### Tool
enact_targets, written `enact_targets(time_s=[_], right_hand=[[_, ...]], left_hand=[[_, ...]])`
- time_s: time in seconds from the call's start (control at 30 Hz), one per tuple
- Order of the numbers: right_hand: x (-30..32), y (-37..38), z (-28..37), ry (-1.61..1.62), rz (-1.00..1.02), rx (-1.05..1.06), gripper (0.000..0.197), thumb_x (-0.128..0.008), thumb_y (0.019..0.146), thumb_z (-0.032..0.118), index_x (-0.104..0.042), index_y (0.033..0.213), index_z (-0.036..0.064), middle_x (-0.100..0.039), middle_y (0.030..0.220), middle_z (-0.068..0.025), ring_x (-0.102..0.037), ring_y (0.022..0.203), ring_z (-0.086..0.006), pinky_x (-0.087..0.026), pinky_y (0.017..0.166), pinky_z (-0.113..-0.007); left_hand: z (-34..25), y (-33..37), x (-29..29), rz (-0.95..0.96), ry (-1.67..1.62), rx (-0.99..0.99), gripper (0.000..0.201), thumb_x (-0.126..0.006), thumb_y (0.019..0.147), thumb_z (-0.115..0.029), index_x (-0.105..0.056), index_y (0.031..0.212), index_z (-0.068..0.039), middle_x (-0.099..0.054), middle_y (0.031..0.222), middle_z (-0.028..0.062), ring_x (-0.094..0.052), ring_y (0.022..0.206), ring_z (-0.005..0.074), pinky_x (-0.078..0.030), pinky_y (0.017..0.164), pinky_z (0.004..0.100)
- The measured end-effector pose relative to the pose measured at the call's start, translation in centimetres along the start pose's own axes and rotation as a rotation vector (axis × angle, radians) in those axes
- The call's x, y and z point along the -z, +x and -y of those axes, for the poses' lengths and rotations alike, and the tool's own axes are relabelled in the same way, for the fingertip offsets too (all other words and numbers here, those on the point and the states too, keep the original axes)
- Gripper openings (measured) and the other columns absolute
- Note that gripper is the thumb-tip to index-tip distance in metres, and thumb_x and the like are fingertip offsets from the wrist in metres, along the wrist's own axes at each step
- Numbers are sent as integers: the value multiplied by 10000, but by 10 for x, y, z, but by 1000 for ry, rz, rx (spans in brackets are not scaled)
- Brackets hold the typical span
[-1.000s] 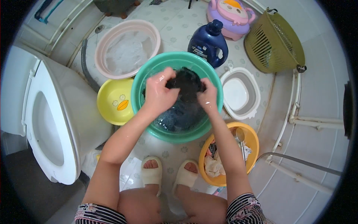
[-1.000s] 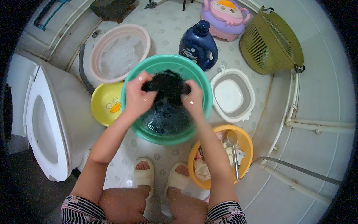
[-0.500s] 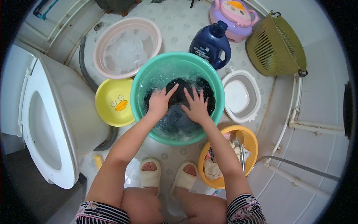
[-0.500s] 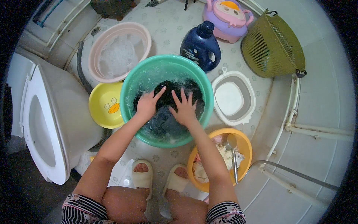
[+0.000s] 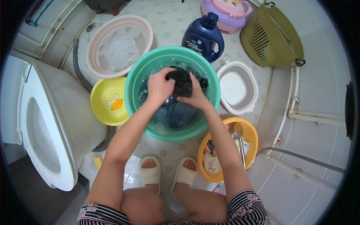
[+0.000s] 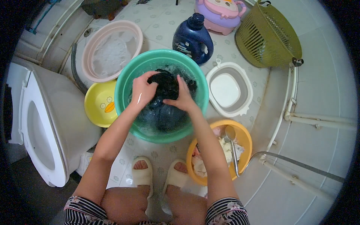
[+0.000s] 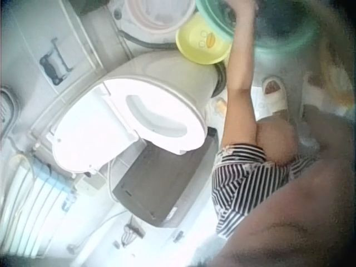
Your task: The person washes clothes by hand in buckets, scrubbing items in soapy water and rinsing them under a faucet.
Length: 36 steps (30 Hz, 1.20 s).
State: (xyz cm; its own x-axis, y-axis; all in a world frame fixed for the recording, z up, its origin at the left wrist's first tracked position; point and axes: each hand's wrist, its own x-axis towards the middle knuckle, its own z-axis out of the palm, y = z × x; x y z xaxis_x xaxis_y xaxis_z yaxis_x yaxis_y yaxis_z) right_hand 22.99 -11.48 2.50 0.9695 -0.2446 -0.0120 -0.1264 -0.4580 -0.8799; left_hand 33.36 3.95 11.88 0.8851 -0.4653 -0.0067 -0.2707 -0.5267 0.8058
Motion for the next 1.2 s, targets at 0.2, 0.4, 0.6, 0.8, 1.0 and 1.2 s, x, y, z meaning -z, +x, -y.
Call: enact_targets(time_s=[0.2, 0.4, 0.6, 0.8, 1.0, 1.2], right_hand=[[22, 4, 62, 512, -201, -108, 564, -740, 715, 109, -503, 1223, 42, -590, 1145, -89, -550, 1055, -212, -434, 927, -341], [46, 13, 132, 1239, -360, 28, 369, -538, 827, 5, -517, 1195, 33, -601, 1098, -65, -587, 981, -188, -473, 874, -316], [46, -5, 150, 1531, -341, -102, 447, -468, 886, 342, -501, 1244, 77, -555, 1198, -97, -538, 1097, -269, -456, 925, -407], [54, -14, 141, 1667, -465, -298, 583, -390, 870, 493, -483, 1288, 98, -533, 1256, -99, -503, 1147, -284, -394, 994, -420], [62, -32, 133, 1603, -534, -586, 547, -491, 760, 390, -527, 1225, 105, -558, 1207, -111, -519, 1113, -300, -399, 989, -438], [149, -51, 124, 1313, -958, -374, 474, -570, 676, 261, -578, 1108, 66, -584, 1147, -107, -537, 1083, -304, -430, 961, -439]], left_hand=[[-93, -43, 38, -16, -473, -229, 431, -521, 628, 122, -628, 1013, -40, -657, 915, 106, -636, 812, 171, -499, 733, 274], [-13, -17, 24, -79, -740, 224, 442, -518, 873, -169, -385, 1286, -84, -509, 1201, 130, -491, 1117, 255, -430, 919, 351], [-31, -33, -14, 259, -1407, 450, 445, -497, 893, -204, -419, 1312, -77, -517, 1275, 94, -500, 1158, 280, -431, 954, 421], [-68, -26, -13, 62, -1167, 28, 640, -684, 671, 12, -427, 1256, -32, -557, 1166, 95, -535, 1082, 227, -420, 951, 347], [-56, -7, -16, 293, -719, -274, 684, -723, 666, -120, -409, 1262, -3, -538, 1166, 155, -526, 1080, 244, -394, 961, 337], [-2, -53, -6, 571, 332, -223, 923, -760, 676, -406, -270, 1421, -169, -229, 1455, 189, -278, 1319, 379, -280, 1009, 568]])
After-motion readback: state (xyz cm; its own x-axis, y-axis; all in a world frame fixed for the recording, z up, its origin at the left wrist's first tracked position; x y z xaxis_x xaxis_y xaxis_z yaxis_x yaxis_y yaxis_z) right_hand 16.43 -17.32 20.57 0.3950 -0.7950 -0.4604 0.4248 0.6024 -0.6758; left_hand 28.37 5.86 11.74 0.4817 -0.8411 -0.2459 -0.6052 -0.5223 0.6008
